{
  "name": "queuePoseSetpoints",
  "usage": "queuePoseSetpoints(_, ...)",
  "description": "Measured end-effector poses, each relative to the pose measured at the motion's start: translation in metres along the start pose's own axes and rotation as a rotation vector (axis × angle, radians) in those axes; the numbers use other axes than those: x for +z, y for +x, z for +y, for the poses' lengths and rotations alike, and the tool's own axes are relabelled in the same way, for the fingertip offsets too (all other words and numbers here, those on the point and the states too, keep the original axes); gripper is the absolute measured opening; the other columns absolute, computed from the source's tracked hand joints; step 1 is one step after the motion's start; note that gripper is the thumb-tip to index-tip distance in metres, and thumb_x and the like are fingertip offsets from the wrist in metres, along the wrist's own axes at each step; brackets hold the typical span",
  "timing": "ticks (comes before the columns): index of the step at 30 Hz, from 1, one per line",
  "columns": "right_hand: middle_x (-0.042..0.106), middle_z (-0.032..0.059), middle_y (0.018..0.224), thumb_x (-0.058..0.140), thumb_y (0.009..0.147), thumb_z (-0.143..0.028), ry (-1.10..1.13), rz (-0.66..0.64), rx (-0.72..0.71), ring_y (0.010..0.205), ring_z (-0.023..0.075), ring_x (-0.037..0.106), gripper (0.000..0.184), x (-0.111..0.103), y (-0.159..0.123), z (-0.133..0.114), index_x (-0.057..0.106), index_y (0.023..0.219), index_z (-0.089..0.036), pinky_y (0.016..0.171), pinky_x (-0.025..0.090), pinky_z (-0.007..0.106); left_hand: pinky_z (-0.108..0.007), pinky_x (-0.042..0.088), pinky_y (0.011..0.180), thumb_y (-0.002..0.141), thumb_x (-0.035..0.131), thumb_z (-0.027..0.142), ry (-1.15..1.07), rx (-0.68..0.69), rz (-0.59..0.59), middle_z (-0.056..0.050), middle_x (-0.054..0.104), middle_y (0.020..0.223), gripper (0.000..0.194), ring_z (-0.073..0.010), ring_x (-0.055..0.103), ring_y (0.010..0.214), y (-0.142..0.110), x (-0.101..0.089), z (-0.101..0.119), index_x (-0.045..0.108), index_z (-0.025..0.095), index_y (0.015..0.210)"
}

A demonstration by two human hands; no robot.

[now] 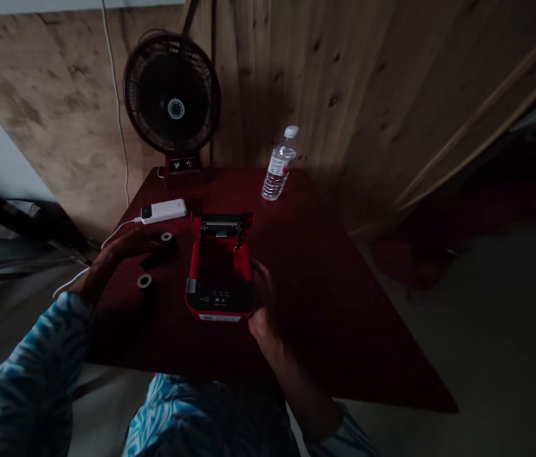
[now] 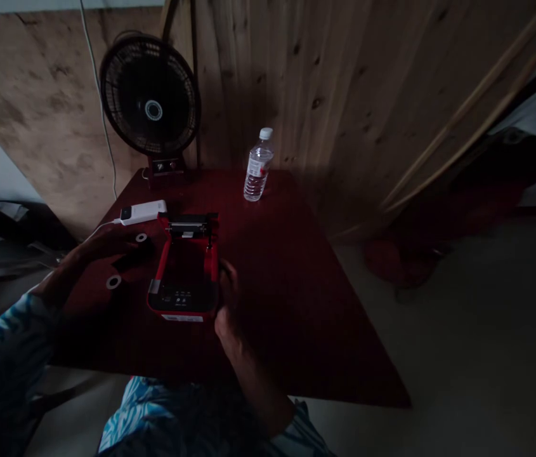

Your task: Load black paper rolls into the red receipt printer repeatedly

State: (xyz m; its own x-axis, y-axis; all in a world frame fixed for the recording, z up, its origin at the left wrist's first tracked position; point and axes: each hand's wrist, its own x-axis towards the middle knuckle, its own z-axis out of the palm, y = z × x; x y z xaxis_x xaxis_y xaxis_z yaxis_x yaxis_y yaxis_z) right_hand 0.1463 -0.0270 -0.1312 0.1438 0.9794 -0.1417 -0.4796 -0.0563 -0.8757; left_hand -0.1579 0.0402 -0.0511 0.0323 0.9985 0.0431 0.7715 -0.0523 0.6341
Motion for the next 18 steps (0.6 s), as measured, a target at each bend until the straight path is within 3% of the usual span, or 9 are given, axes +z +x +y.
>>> queuePoseSetpoints(4, 0.076, 0.0035, 0.099, 0.069, 0.078, -0.052, 0.0, 0.006, -0.01, 0.087, 0.0212, 0.067, 0.041, -0.001, 0.0, 0.001, 0.071, 0.109, -0.024, 0.078, 0.051, 0.037, -0.028, 0.053, 0.079, 0.072, 0.077, 0.031, -0.012, -0.031, -0.073, -0.001, 0.075, 0.081, 0.014, -0.0221, 0.069, 0.083, -0.001, 0.009, -0.002, 0.073, 0.02, 0.08)
queuePoseSetpoints(8, 0.075, 0.004, 0.103, 0.068, 0.079, -0.051, 0.014, -0.011, -0.008, 0.089, 0.021, 0.067, 0.041, -0.002, 0.001, 0.003, 0.071, 0.111, -0.024, 0.079, 0.052, 0.037, -0.027, 0.054, 0.072, 0.077, 0.066, 0.043, -0.111, -0.052, -0.019, -0.005, 0.077, 0.092, 0.032, -0.0243, 0.07, 0.087, -0.018, 0.003, 0.009, 0.071, 0.019, 0.097)
queuePoseSetpoints(12, 0.076, 0.004, 0.099, 0.07, 0.077, -0.051, 0.025, 0.013, -0.002, 0.084, 0.0204, 0.067, 0.043, 0.0, 0.001, 0.003, 0.071, 0.11, -0.023, 0.073, 0.052, 0.035, -0.03, 0.055, 0.062, 0.081, 0.061, 0.054, -0.383, -0.09, -0.01, -0.007, 0.076, 0.092, 0.051, -0.0233, 0.07, 0.074, -0.047, -0.011, 0.036, 0.063, 0.019, 0.118)
queuePoseSetpoints(15, 0.076, 0.0029, 0.096, 0.07, 0.077, -0.051, 0.028, 0.028, -0.018, 0.081, 0.0195, 0.066, 0.041, 0.001, 0.001, 0.005, 0.071, 0.107, -0.023, 0.071, 0.051, 0.033, -0.033, 0.057, 0.065, 0.079, 0.069, 0.05, -0.416, -0.037, -0.124, -0.008, 0.076, 0.093, 0.047, -0.025, 0.072, 0.077, -0.062, -0.014, 0.067, 0.067, 0.022, 0.117)
queuePoseSetpoints(18, 0.075, 0.0019, 0.094, 0.067, 0.079, -0.05, 0.001, 0.028, -0.015, 0.08, 0.0191, 0.066, 0.038, 0.001, 0.003, 0.008, 0.071, 0.107, -0.024, 0.068, 0.05, 0.031, -0.033, 0.058, 0.075, 0.08, 0.074, 0.042, -0.242, 0.157, -0.262, -0.008, 0.077, 0.104, 0.041, -0.0266, 0.072, 0.092, -0.061, -0.002, 0.102, 0.071, 0.023, 0.116)
